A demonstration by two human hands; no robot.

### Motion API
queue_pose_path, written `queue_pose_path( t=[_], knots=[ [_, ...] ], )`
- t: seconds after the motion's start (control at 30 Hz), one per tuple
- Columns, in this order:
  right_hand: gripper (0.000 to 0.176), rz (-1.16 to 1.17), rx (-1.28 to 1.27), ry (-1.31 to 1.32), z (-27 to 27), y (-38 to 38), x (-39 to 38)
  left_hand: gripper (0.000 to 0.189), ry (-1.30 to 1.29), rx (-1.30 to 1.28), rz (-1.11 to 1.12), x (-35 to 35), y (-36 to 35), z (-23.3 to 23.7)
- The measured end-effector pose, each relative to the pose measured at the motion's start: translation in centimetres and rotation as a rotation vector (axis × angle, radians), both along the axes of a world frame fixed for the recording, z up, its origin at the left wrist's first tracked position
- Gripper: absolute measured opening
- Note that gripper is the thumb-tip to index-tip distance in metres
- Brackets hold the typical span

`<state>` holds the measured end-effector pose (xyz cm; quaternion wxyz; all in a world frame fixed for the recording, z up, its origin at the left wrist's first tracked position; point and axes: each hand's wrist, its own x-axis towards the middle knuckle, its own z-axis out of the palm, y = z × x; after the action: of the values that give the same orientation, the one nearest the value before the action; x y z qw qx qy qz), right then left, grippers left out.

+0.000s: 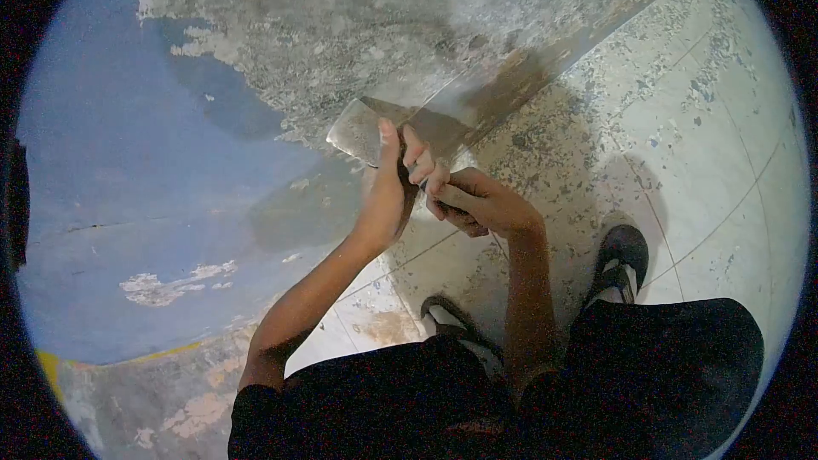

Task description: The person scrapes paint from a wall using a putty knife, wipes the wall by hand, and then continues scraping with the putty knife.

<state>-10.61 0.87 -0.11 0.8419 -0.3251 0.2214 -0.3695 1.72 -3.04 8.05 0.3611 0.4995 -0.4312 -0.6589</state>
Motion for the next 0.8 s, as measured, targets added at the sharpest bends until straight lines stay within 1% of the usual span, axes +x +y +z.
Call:
queue_pose_path(
  t=[0.07,0.13,0.17,0.2,0.27,0.33,0.4,0.47,0.53,0.6,0.63,0.7,0.8],
  knots=[
    [0.038,0.035,-0.003,-0.044,0.6,0.2,0.8,0.056,-0.018,0.019,0.022,0.8,0.4,0.3],
    [0.035,-0.022,0.028,0.083,2.7,0.9,2.0,0.058,-0.031,0.033,0.032,1.5,0.6,0.8],
    [0.029,0.138,-0.008,-0.029,2.1,0.3,2.4,0.059,-0.035,0.037,0.039,1.8,0.6,1.0],
    [0.029,0.136,-0.009,-0.029,1.9,0.3,2.9,0.06,-0.039,0.042,0.044,1.9,0.6,1.2],
    [0.028,0.06,-0.066,-0.133,2.0,0.5,4.2,0.06,-0.026,0.025,0.027,2.3,0.3,1.7],
    [0.029,0.066,-0.04,-0.103,2.9,0.5,4.7,0.061,-0.004,-0.008,0.008,2.7,0.0,2.2],
    [0.035,-0.02,0.091,-0.074,4.4,0.8,5.0,0.058,-0.003,-0.02,0.035,2.3,-0.1,3.2],
    [0.033,-0.029,0.13,-0.083,5.7,1.5,4.9,0.056,-0.083,-0.023,0.055,1.8,0.1,4.7],
    [0.032,-0.038,0.178,-0.088,7.1,2.3,4.9,0.055,-0.074,0.024,0.064,1.7,0.2,5.4],
    [0.033,-0.075,0.303,-0.179,8.6,2.9,5.3,0.055,-0.063,0.073,0.079,1.8,0.5,6.1],
    [0.032,-0.065,0.298,-0.23,9.1,3.1,5.3,0.054,-0.069,0.104,0.079,1.8,0.5,6.5],
    [0.031,-0.063,0.305,-0.225,9.4,3.0,5.4,0.054,-0.082,0.153,0.114,1.6,0.7,7.0],
    [0.03,-0.065,0.317,-0.21,9.1,2.8,6.2,0.052,-0.121,0.145,0.109,2.2,0.2,6.3]
  ],
)
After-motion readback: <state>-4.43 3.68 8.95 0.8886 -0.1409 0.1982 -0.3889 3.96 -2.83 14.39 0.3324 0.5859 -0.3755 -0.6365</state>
